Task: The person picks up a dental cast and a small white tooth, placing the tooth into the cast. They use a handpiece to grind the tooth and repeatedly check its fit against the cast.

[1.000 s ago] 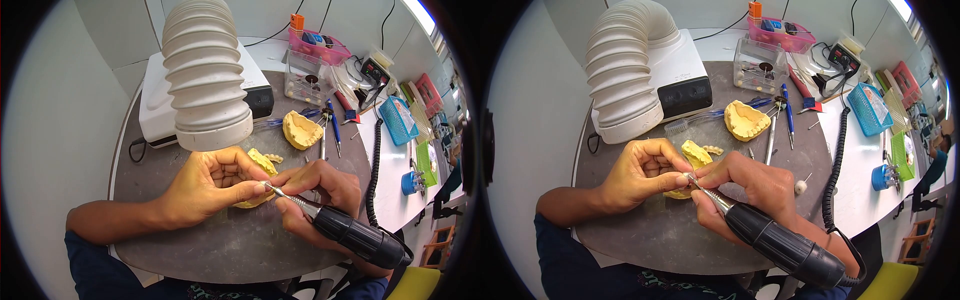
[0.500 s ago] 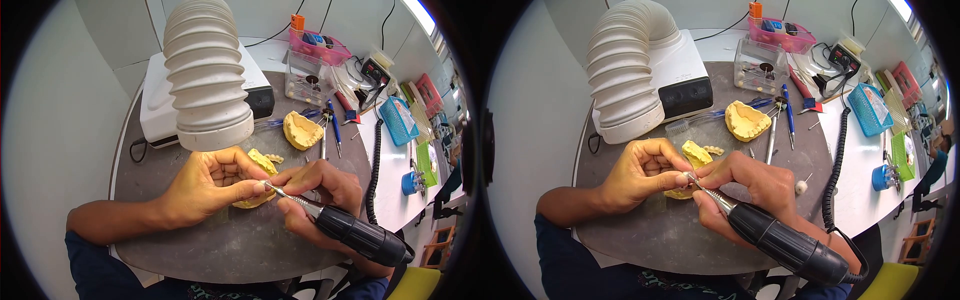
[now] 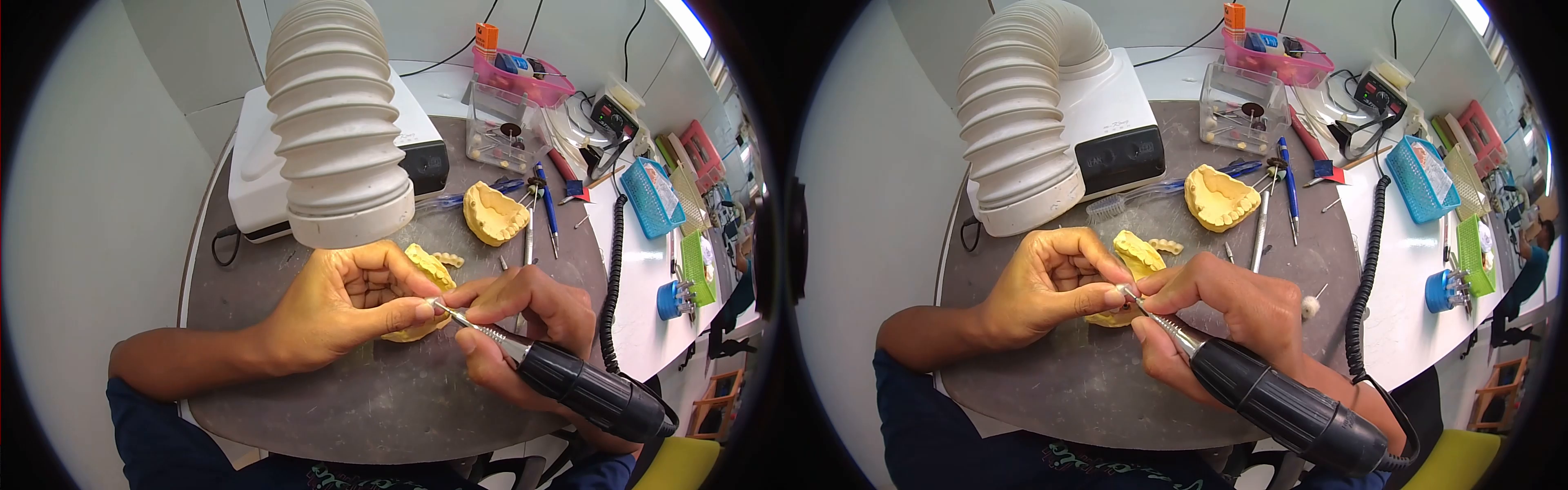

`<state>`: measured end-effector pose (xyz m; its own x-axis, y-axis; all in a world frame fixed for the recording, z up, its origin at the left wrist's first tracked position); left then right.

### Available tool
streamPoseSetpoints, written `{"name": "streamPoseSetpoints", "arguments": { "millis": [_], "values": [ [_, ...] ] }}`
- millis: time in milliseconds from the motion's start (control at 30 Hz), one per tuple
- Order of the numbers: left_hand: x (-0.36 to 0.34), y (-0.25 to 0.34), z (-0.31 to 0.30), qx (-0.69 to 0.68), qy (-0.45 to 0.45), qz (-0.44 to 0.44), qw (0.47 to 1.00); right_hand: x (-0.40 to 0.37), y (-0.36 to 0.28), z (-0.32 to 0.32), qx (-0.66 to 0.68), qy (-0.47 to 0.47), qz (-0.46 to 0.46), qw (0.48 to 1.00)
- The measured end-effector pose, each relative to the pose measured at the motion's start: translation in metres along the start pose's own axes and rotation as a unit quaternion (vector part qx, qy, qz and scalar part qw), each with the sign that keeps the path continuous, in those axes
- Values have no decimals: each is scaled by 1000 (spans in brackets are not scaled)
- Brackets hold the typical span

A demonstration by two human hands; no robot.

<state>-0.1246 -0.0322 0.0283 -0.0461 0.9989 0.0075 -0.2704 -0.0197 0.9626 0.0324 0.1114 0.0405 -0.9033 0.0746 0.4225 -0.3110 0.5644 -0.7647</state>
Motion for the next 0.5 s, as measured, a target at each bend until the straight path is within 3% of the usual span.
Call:
{"name": "streamPoseSetpoints", "arguments": {
  "millis": [500],
  "values": [
    [1,2,1,-7,-9,3,1000,0,-2,1,-24,7,-4,1000]
  ]
}}
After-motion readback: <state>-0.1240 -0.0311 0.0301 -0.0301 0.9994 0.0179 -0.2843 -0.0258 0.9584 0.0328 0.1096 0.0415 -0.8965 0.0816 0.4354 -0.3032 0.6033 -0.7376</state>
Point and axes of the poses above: each hand's wrist, its own x-axis towards the middle knuckle, its own z-axis out of the palm, y = z × x, the point moved 1 cm from there along x, towards the middle knuckle, and after that the axes turned 12 degrees about -y, right-handed, at the moved point
